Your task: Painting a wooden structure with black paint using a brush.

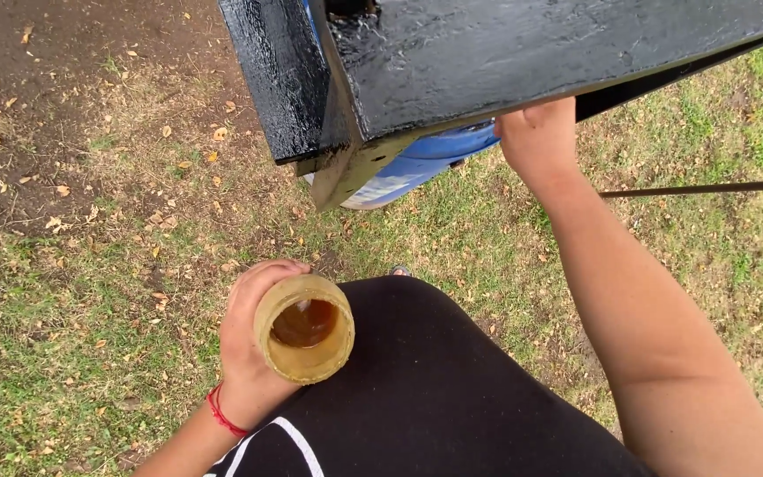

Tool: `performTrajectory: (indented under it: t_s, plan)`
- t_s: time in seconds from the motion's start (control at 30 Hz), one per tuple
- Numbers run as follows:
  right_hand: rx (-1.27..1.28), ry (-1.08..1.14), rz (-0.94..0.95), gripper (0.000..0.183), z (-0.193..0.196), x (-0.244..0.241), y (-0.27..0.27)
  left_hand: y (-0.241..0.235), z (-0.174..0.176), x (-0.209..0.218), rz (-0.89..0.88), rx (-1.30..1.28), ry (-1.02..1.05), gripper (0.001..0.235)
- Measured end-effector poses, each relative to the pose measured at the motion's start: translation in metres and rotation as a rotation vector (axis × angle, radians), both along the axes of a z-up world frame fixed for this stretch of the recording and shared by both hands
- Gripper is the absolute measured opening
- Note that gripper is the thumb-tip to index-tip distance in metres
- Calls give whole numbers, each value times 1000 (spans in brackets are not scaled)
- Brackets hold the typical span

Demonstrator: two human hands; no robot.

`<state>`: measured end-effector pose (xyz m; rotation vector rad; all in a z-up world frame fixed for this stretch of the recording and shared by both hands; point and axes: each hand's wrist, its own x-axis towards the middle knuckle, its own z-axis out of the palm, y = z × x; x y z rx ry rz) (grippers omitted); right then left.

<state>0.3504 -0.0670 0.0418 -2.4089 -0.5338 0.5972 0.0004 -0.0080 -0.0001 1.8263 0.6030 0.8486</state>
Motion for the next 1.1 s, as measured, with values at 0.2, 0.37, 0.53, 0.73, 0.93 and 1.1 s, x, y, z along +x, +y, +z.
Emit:
performTrajectory:
  t_s: [0.2, 0.37, 0.53, 0.73, 0.93, 1.1]
  plan:
    - [91, -122, -25, 39, -1, 13, -19, 0, -4, -4, 44, 0, 47, 57]
    - [114, -137, 283, 30, -29, 10, -27, 2, -2, -7, -6, 4, 10, 64]
    - [403, -294, 363, 9, -34, 11, -42, 2, -10, -10, -4, -6, 27, 68]
    - [272, -360, 255, 8, -48, -7, -29, 4, -5, -9, -42, 14, 57, 65]
    - [363, -464, 323, 8, -57, -5, -36, 3, -6, -9, -35, 9, 47, 66]
    - [410, -276, 180, 12, -53, -4, -32, 3, -5, -9, -52, 37, 48, 64]
